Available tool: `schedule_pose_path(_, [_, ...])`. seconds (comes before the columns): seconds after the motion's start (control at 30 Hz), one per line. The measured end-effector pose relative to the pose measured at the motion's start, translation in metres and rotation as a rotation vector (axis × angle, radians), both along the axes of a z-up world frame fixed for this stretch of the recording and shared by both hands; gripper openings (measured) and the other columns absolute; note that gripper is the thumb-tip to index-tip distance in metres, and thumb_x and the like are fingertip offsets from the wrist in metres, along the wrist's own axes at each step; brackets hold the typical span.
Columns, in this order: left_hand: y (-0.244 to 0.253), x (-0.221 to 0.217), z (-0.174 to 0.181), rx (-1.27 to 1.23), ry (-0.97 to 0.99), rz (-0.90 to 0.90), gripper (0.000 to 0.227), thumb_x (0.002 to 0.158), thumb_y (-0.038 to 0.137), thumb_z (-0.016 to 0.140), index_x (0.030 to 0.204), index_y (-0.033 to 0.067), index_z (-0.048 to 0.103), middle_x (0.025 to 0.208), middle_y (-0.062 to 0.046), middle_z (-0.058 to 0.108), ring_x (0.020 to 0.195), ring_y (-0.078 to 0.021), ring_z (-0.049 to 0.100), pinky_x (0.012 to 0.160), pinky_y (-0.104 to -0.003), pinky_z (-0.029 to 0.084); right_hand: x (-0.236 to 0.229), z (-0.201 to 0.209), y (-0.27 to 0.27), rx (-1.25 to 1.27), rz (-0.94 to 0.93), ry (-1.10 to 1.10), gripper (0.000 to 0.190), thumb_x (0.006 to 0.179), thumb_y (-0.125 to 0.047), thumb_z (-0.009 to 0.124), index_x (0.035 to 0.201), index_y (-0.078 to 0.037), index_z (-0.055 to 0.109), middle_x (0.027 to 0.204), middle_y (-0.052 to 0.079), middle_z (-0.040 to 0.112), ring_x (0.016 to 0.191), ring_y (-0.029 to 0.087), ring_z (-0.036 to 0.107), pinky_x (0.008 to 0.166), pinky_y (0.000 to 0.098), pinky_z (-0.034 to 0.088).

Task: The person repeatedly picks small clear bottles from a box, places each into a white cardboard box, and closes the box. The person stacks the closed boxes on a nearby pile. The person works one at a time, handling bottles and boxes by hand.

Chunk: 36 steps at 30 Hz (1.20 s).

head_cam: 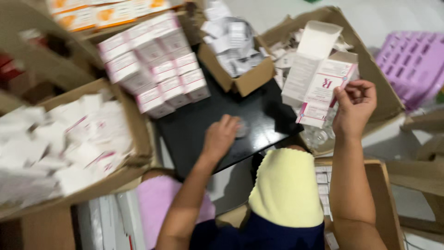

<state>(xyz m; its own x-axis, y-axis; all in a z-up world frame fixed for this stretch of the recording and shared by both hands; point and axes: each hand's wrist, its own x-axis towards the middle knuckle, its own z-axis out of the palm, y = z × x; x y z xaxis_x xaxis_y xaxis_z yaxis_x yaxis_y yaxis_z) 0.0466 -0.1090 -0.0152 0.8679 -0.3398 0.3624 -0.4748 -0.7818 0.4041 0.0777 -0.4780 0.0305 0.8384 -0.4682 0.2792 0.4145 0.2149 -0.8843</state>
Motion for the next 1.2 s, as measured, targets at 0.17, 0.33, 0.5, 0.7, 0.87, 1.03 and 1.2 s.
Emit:
schedule_pose_path(0.17, [0.109, -0.019, 0.027, 0.213, -0.101, 0.148, 0.014, 0.095, 0.023, 0.066, 0.106, 0.0139, 0.064, 0.094, -0.007, 0.059, 0.079, -0.0267, 0.066, 0.065, -0.045, 0.050, 0.016, 0.009, 0.094, -0.002, 0.199, 0.040, 0.033, 0.093, 0.015, 0.073, 0.114, -0.006, 0.059, 0.100, 0.002, 0.066, 0.093, 0.010, 0.063, 0.086, 0.0241, 0.053])
schedule_pose_path(0.33, [0.141, -0.037, 0.041, 0.224, -0.105, 0.353, 0.038, 0.090, 0.035, 0.070, 0.122, 0.0161, 0.064, 0.111, -0.010, 0.061, 0.100, -0.0308, 0.061, 0.080, -0.047, 0.050, 0.015, 0.011, 0.188, -0.094, 0.394, 0.096, 0.032, 0.091, 0.011, 0.075, 0.115, -0.004, 0.060, 0.101, 0.003, 0.068, 0.092, 0.009, 0.065, 0.085, 0.0226, 0.054])
schedule_pose_path(0.5, [0.101, -0.059, 0.047, -0.393, -0.118, 0.428, 0.109, 0.071, 0.045, 0.090, 0.156, 0.0071, 0.033, 0.140, -0.019, 0.053, 0.122, -0.0395, 0.051, 0.106, -0.050, 0.044, -0.011, 0.016, 0.245, -0.256, 0.439, 0.148, 0.024, 0.093, 0.006, 0.073, 0.113, -0.002, 0.061, 0.097, 0.005, 0.070, 0.077, 0.010, 0.062, 0.067, 0.0248, 0.051])
schedule_pose_path(0.7, [0.075, -0.063, 0.038, -0.748, 0.052, 0.300, 0.145, 0.056, 0.034, 0.101, 0.162, 0.0065, 0.006, 0.154, -0.031, 0.039, 0.141, -0.0452, 0.043, 0.113, -0.050, 0.040, -0.059, 0.000, 0.267, -0.309, 0.592, 0.041, 0.024, 0.097, 0.001, 0.071, 0.118, -0.001, 0.061, 0.110, 0.007, 0.066, 0.097, 0.011, 0.066, 0.082, 0.0262, 0.056])
schedule_pose_path(0.87, [0.073, -0.055, 0.026, -0.846, 0.239, 0.261, 0.132, 0.068, 0.034, 0.093, 0.167, 0.0113, 0.009, 0.151, -0.024, 0.053, 0.135, -0.0371, 0.059, 0.111, -0.045, 0.050, -0.063, -0.003, 0.267, -0.398, 0.637, -0.070, 0.034, 0.097, -0.002, 0.069, 0.128, -0.006, 0.058, 0.138, 0.008, 0.049, 0.119, 0.012, 0.056, 0.092, 0.0265, 0.054])
schedule_pose_path(1.03, [0.072, -0.052, 0.021, -0.608, 0.101, 0.096, 0.117, 0.069, 0.035, 0.095, 0.162, 0.0233, 0.024, 0.143, -0.018, 0.052, 0.128, -0.0374, 0.059, 0.105, -0.046, 0.052, -0.049, 0.000, 0.257, -0.481, 0.524, -0.140, 0.033, 0.103, -0.011, 0.065, 0.134, -0.007, 0.056, 0.145, 0.008, 0.042, 0.116, 0.011, 0.051, 0.094, 0.0237, 0.048])
schedule_pose_path(1.2, [0.075, -0.057, 0.024, -0.583, 0.105, 0.038, 0.094, 0.075, 0.037, 0.089, 0.150, 0.0234, 0.035, 0.136, -0.015, 0.050, 0.121, -0.0369, 0.060, 0.098, -0.046, 0.053, -0.048, -0.006, 0.245, -0.732, 0.446, -0.156, 0.011, 0.109, -0.013, 0.061, 0.118, -0.006, 0.064, 0.141, 0.009, 0.045, 0.117, 0.013, 0.052, 0.097, 0.0254, 0.047])
